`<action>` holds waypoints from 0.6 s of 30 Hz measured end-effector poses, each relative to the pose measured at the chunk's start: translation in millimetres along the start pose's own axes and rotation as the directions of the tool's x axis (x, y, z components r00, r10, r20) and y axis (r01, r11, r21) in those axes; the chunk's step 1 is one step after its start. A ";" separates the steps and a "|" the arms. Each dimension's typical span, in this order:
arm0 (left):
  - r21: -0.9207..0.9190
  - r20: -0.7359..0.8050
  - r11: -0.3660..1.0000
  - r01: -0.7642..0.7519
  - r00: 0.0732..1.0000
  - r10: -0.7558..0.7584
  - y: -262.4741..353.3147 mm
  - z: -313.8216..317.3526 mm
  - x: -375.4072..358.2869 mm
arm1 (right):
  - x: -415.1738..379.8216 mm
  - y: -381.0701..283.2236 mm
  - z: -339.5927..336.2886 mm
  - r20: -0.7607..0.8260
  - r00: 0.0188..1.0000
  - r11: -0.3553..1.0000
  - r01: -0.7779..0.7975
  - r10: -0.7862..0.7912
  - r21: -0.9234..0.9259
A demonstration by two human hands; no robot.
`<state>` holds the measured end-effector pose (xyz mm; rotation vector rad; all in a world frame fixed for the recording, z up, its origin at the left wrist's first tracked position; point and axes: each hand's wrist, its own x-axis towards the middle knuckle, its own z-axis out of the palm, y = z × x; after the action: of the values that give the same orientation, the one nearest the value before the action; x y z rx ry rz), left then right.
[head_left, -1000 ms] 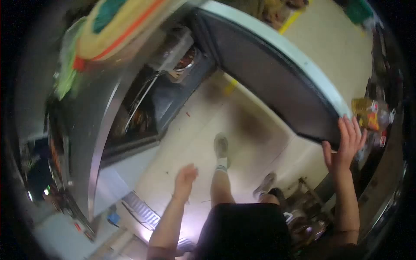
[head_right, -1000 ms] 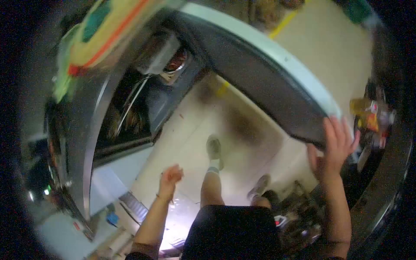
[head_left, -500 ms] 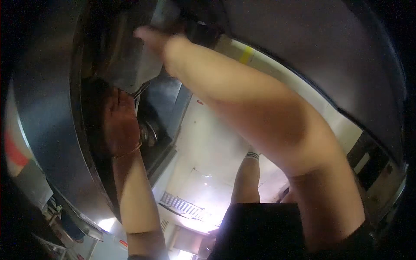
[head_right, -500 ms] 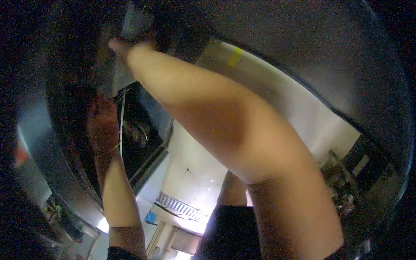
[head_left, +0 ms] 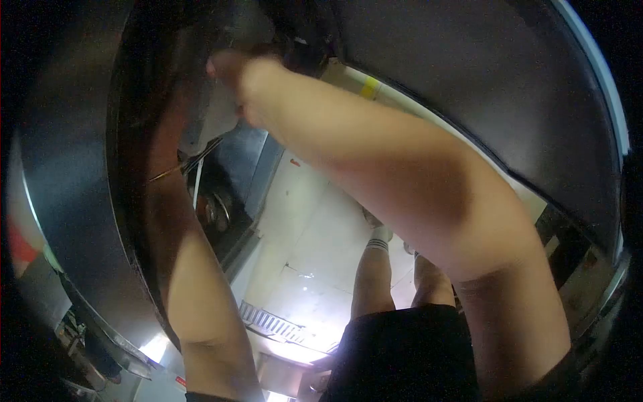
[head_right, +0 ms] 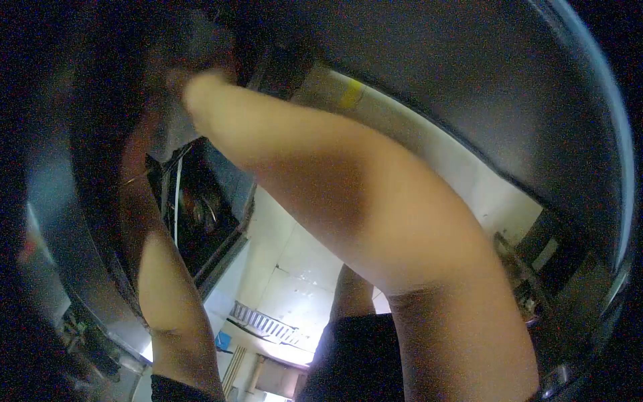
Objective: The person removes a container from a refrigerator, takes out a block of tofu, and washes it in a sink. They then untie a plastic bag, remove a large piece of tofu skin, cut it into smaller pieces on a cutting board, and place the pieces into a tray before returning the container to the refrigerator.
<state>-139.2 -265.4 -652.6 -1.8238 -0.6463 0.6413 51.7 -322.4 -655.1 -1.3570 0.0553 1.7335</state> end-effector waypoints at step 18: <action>0.805 0.558 -0.443 -0.395 0.757 0.339 -7.9 -231.0 -49.2 | -162.8 23.8 -122.5 -0.135 0.986 0.993 0.107 -0.099 0.055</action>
<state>-15.5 -448.1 -568.0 -0.1845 0.6961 1.1857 125.8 -500.7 -585.7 -1.4027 0.1100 1.5424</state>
